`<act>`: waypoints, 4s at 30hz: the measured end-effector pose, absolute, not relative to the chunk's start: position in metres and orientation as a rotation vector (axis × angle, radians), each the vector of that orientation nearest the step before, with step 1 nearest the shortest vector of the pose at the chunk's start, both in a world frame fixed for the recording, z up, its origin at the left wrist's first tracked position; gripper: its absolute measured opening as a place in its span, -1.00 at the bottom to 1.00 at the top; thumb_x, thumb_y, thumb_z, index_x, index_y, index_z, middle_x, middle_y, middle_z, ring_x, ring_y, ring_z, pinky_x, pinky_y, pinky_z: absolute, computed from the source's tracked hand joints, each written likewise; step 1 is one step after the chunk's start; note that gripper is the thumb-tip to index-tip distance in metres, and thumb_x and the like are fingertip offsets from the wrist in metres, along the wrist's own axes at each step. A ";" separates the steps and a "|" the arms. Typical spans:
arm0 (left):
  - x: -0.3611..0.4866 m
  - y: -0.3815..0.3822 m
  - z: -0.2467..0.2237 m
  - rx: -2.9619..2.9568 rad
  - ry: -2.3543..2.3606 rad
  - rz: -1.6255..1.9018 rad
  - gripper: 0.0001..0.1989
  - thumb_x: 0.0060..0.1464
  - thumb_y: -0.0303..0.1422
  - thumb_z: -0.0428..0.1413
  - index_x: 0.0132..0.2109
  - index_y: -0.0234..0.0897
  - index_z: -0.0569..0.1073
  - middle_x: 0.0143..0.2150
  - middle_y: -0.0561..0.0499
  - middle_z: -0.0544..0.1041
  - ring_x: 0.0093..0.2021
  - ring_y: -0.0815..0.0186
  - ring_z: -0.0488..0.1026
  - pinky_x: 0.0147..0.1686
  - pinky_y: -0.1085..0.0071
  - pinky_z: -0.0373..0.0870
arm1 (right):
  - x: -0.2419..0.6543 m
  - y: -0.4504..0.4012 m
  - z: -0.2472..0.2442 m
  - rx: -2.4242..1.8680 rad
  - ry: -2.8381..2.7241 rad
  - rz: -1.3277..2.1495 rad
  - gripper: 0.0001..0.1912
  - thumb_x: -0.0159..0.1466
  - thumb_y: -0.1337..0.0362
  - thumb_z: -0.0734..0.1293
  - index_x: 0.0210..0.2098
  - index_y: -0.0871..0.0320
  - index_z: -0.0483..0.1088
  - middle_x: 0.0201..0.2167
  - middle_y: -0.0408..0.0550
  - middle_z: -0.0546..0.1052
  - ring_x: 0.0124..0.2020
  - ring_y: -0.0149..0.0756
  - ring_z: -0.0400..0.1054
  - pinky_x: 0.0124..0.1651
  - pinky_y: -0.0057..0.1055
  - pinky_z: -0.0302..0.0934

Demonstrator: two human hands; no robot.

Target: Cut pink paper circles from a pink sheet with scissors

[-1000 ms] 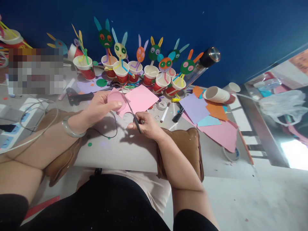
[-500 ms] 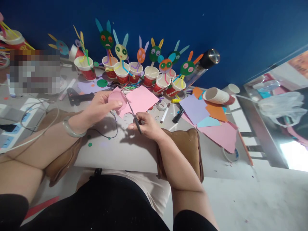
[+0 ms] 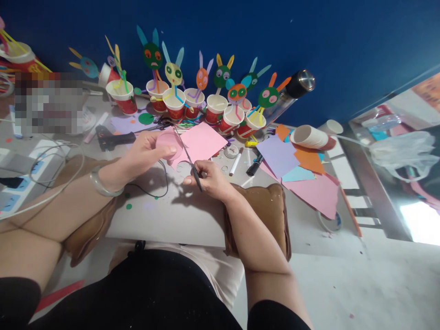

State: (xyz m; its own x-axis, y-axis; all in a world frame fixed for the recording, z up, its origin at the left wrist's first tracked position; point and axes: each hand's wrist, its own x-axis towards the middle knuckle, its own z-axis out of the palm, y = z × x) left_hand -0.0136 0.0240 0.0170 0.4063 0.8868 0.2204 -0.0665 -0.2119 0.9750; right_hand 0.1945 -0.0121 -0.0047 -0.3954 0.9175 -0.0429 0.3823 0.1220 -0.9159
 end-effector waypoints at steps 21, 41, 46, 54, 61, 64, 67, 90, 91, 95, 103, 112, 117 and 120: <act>-0.015 0.026 0.015 1.563 0.750 1.045 -0.81 -0.02 -0.37 0.16 -0.54 -0.31 0.37 -0.59 0.08 0.41 -0.57 0.47 0.33 -0.58 0.58 0.30 | 0.194 -0.012 -0.004 -1.250 -1.867 1.230 -0.27 -0.10 -0.42 0.42 -0.60 0.15 0.23 -0.59 -0.18 0.30 -0.49 -0.40 0.13 -0.39 -0.41 0.04; -0.015 0.026 0.015 1.546 0.758 1.041 -0.83 -0.05 -0.38 0.16 -0.53 -0.30 0.38 -0.59 0.08 0.40 -0.58 0.47 0.33 -0.59 0.56 0.30 | 0.194 -0.013 -0.005 -1.241 -1.835 1.251 -0.26 -0.11 -0.44 0.41 -0.60 0.16 0.23 -0.59 -0.21 0.27 -0.51 -0.44 0.08 -0.41 -0.42 -0.01; -0.016 0.026 0.013 1.547 0.777 1.050 -0.83 -0.04 -0.38 0.15 -0.53 -0.30 0.38 -0.60 0.08 0.41 -0.57 0.46 0.34 -0.59 0.57 0.29 | 0.194 -0.012 -0.005 -1.250 -1.836 1.253 -0.26 -0.11 -0.44 0.41 -0.60 0.15 0.22 -0.60 -0.21 0.26 -0.50 -0.42 0.09 -0.41 -0.42 -0.01; -0.017 0.027 0.013 1.610 0.751 1.047 -0.80 -0.03 -0.38 0.15 -0.56 -0.30 0.38 -0.61 0.08 0.40 -0.58 0.46 0.32 -0.60 0.56 0.30 | 0.194 -0.012 -0.004 -1.241 -1.874 1.247 -0.30 -0.07 -0.39 0.43 -0.59 0.14 0.24 -0.59 -0.18 0.31 -0.48 -0.40 0.13 -0.38 -0.41 0.05; -0.015 0.026 0.015 1.622 0.767 1.039 -0.82 -0.06 -0.39 0.15 -0.56 -0.31 0.39 -0.61 0.08 0.39 -0.59 0.45 0.33 -0.59 0.56 0.32 | 0.194 -0.012 -0.005 -1.245 -1.859 1.248 -0.26 -0.12 -0.44 0.41 -0.59 0.15 0.24 -0.58 -0.19 0.30 -0.49 -0.41 0.13 -0.39 -0.42 0.03; -0.015 0.026 0.015 1.609 0.771 1.044 -0.84 -0.07 -0.39 0.15 -0.55 -0.30 0.39 -0.61 0.09 0.39 -0.59 0.46 0.32 -0.59 0.56 0.31 | 0.194 -0.012 -0.005 -1.248 -1.850 1.256 -0.26 -0.12 -0.44 0.41 -0.59 0.15 0.23 -0.59 -0.20 0.28 -0.50 -0.42 0.11 -0.40 -0.42 0.01; -0.015 0.026 0.015 1.598 0.768 1.045 -0.84 -0.07 -0.38 0.15 -0.55 -0.30 0.39 -0.61 0.09 0.40 -0.59 0.45 0.32 -0.59 0.55 0.30 | 0.195 -0.012 -0.005 -1.238 -1.850 1.257 -0.27 -0.11 -0.42 0.42 -0.60 0.15 0.22 -0.59 -0.20 0.28 -0.50 -0.42 0.09 -0.40 -0.42 0.01; -0.014 0.023 0.013 1.649 0.776 1.047 -0.84 -0.08 -0.38 0.15 -0.56 -0.29 0.38 -0.62 0.08 0.40 -0.61 0.45 0.32 -0.62 0.54 0.25 | 0.196 -0.012 -0.006 -1.226 -1.875 1.244 -0.27 -0.10 -0.42 0.42 -0.57 0.16 0.27 -0.56 -0.17 0.32 -0.47 -0.39 0.14 -0.37 -0.41 0.03; -0.014 0.023 0.014 1.655 0.777 1.046 -0.84 -0.08 -0.38 0.14 -0.56 -0.30 0.38 -0.63 0.08 0.40 -0.61 0.45 0.32 -0.62 0.55 0.25 | 0.196 -0.012 -0.006 -1.226 -1.877 1.243 -0.27 -0.10 -0.42 0.42 -0.57 0.16 0.27 -0.56 -0.17 0.31 -0.47 -0.40 0.14 -0.37 -0.41 0.03; -0.013 0.023 0.015 1.668 0.792 1.054 -0.84 -0.10 -0.39 0.12 -0.57 -0.31 0.37 -0.63 0.09 0.39 -0.61 0.46 0.32 -0.62 0.56 0.24 | 0.196 -0.012 -0.006 -1.218 -1.865 1.242 -0.27 -0.10 -0.42 0.42 -0.58 0.16 0.24 -0.57 -0.19 0.30 -0.49 -0.43 0.11 -0.40 -0.43 0.00; -0.014 0.025 0.012 1.688 0.770 1.079 -0.84 -0.08 -0.40 0.12 -0.56 -0.30 0.36 -0.61 0.09 0.39 -0.61 0.47 0.32 -0.61 0.57 0.24 | 0.195 -0.012 -0.005 -1.185 -1.857 1.242 -0.28 -0.08 -0.41 0.42 -0.59 0.16 0.25 -0.58 -0.18 0.30 -0.50 -0.42 0.13 -0.41 -0.43 0.01; -0.015 0.026 0.014 1.666 0.740 1.069 -0.85 -0.04 -0.41 0.11 -0.53 -0.31 0.38 -0.61 0.08 0.41 -0.60 0.47 0.33 -0.60 0.58 0.29 | 0.197 -0.012 -0.006 -1.180 -1.870 1.223 -0.31 -0.03 -0.37 0.43 -0.59 0.16 0.24 -0.58 -0.19 0.30 -0.51 -0.44 0.10 -0.41 -0.43 0.00; -0.016 0.026 0.016 1.670 0.743 1.062 -0.85 -0.04 -0.44 0.11 -0.54 -0.30 0.37 -0.62 0.08 0.40 -0.60 0.47 0.33 -0.60 0.59 0.29 | 0.196 -0.012 -0.006 -1.184 -1.861 1.233 -0.30 -0.04 -0.39 0.42 -0.58 0.16 0.25 -0.58 -0.19 0.30 -0.50 -0.42 0.11 -0.40 -0.43 0.02; -0.016 0.026 0.016 1.680 0.743 1.054 -0.86 -0.05 -0.43 0.11 -0.53 -0.31 0.39 -0.61 0.09 0.41 -0.59 0.46 0.35 -0.60 0.58 0.29 | 0.195 -0.012 -0.005 -1.180 -1.865 1.235 -0.28 -0.06 -0.41 0.41 -0.59 0.16 0.25 -0.58 -0.18 0.31 -0.49 -0.42 0.13 -0.39 -0.43 0.03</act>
State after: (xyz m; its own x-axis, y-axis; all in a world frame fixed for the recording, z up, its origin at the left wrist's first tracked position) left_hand -0.0159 0.0257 0.0160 0.4366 0.8480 0.3004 -0.0023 -0.3329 0.9430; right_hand 0.1954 -0.0120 -0.0051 -0.4220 0.9065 0.0095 0.3450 0.1703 -0.9230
